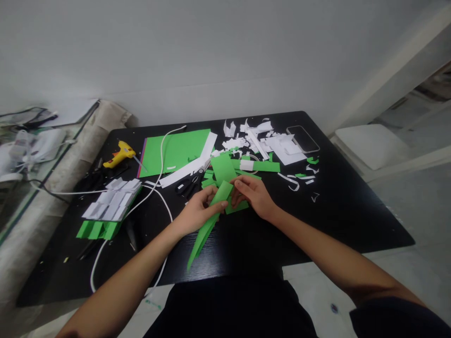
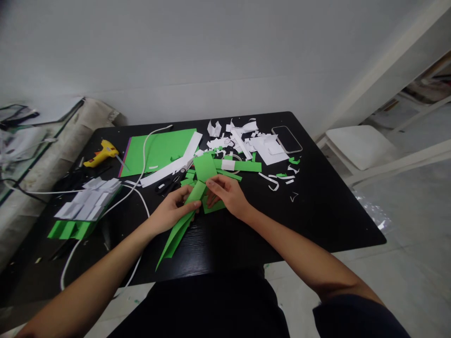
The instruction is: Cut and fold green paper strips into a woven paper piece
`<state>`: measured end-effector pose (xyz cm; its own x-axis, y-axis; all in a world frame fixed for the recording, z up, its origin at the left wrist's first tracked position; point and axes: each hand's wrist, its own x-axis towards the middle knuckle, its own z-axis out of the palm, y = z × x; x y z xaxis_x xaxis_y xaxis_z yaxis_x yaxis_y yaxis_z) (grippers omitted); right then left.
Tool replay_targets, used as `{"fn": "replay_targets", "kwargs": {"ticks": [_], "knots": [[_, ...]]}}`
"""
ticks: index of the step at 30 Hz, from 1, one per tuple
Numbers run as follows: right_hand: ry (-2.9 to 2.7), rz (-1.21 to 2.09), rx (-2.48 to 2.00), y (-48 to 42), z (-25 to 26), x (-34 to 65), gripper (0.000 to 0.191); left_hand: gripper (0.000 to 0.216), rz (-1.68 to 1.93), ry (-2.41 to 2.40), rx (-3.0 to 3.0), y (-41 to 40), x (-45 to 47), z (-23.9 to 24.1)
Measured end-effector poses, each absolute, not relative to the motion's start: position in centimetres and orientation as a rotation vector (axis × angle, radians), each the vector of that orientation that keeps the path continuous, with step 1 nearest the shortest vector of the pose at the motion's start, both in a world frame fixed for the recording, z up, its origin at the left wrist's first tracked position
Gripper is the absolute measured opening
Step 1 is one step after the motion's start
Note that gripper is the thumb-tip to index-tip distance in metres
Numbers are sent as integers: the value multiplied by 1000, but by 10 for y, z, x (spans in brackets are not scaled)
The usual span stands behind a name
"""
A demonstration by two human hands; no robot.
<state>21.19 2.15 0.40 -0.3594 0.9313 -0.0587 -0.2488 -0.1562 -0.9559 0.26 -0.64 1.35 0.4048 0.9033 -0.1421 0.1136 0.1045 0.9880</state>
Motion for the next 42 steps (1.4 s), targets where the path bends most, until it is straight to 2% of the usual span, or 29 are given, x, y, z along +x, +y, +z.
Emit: {"fn": "replay_targets", "kwargs": {"ticks": [8,16,42], "knots": [[-1260,1591,-930,20,2,209,38,33,761,1018,1440,-6,3,14],[-1313,1590,-892,14,2,206,35,46,832,1005,1354,-4,5,17],[-1394,1604,-795,15,3,212,30,32,774,895,1167,-4,-4,18]]}}
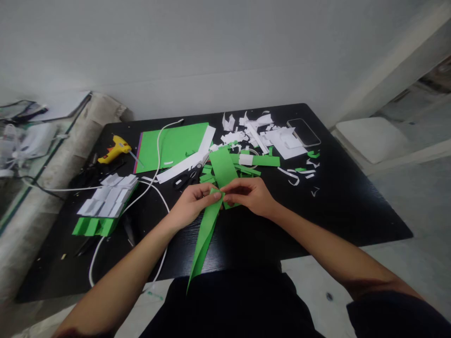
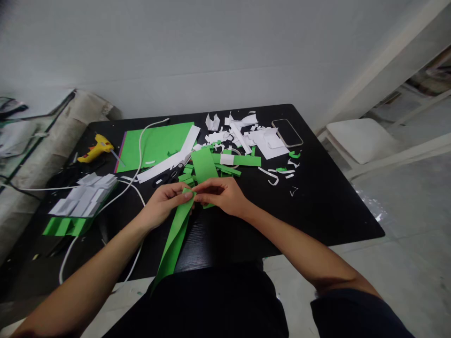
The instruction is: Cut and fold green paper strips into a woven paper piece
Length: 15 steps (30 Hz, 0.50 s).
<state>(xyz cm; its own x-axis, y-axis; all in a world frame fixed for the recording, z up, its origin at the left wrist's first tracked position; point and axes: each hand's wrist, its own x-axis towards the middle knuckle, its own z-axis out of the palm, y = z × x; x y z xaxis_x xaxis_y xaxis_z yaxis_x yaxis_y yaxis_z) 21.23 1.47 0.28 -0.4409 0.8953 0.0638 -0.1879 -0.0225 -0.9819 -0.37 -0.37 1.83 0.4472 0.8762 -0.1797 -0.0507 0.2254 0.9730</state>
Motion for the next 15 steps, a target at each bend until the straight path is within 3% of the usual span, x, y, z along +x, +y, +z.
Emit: {"fn": "replay_targets", "kwargs": {"ticks": [15], "knots": [[-1431,1546,-781,15,2,214,23,31,758,877,1167,-3,-5,20]]}}
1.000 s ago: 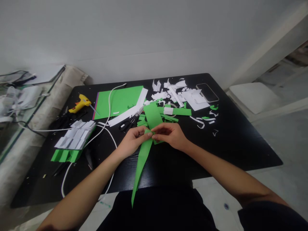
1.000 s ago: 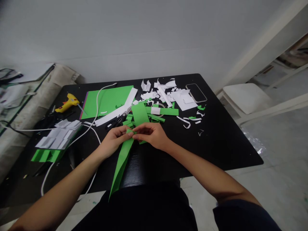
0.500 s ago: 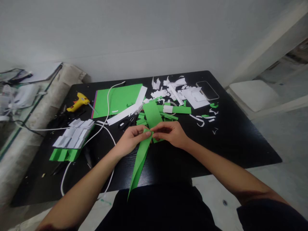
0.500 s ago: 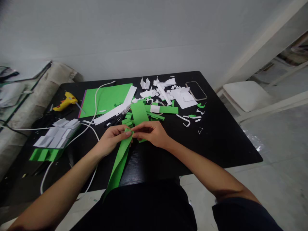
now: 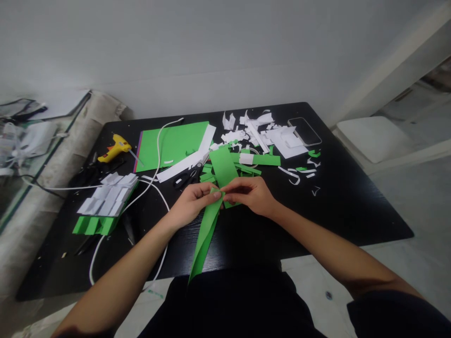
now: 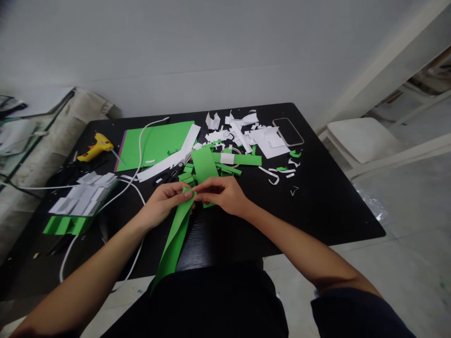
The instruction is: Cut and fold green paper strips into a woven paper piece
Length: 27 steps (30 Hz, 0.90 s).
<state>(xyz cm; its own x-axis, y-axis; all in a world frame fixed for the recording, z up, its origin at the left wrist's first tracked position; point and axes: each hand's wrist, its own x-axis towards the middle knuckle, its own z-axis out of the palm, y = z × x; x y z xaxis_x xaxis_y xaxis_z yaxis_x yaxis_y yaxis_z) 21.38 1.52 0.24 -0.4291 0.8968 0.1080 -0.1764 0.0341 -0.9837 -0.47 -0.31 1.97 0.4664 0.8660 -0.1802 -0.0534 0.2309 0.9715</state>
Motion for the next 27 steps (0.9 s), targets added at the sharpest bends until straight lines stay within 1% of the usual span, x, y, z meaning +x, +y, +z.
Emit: {"fn": "replay_targets", "kwargs": {"ticks": [13,18,27], "knots": [[-1474,1534,-788,16,1,215,24,27,763,889,1220,-2,-4,17],[-1476,1520,-786,17,-1,215,25,26,847,923,1226,-2,-2,17],[-1446,1583,-796,15,3,215,25,25,823,976,1247,-2,-4,18]]}}
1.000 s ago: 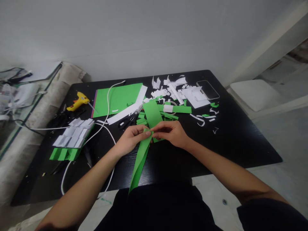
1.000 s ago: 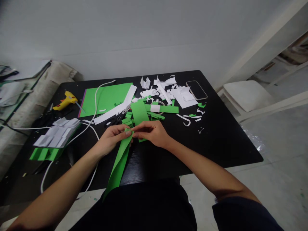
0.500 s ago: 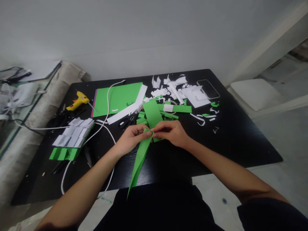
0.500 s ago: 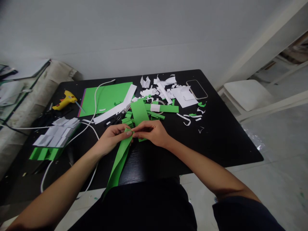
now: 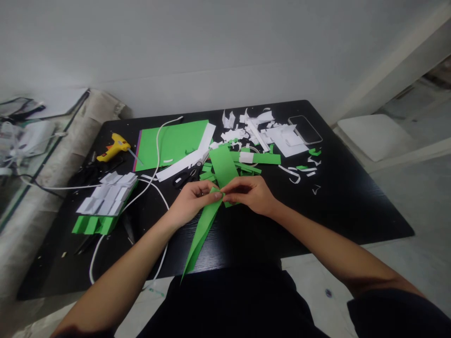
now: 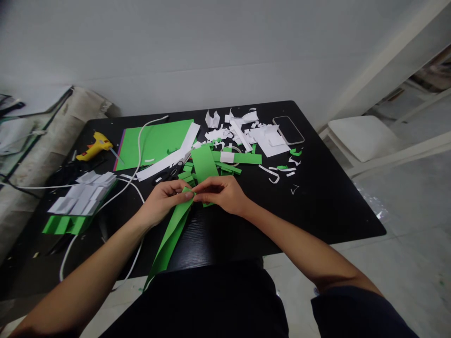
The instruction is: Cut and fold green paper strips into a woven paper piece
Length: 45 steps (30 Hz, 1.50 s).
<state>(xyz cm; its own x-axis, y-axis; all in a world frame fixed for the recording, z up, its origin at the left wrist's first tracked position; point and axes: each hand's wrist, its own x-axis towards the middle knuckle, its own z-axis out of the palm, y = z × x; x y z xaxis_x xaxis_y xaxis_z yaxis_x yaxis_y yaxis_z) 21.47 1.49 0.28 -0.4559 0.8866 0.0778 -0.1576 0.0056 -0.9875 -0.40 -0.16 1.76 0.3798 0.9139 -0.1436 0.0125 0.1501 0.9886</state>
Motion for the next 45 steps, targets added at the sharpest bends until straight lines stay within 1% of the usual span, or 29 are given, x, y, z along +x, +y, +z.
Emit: {"fn": "replay_targets", "kwargs": {"ticks": [5,9,15,22,38,45], "knots": [[-1459,1585,-822,15,3,215,30,23,832,979,1249,-2,-3,19],[-1460,1564,-814,15,3,215,26,23,817,987,1245,-2,-3,20],[-1487,1485,-801,15,2,214,28,25,808,995,1218,-3,-2,18],[-1498,1454,-774,15,2,215,22,27,820,983,1177,-3,-1,16],[-1534,1413,-791,15,2,214,26,27,815,998,1171,-3,-1,15],[-1528,1434,-779,16,1,215,23,27,818,994,1174,-3,0,16]]}}
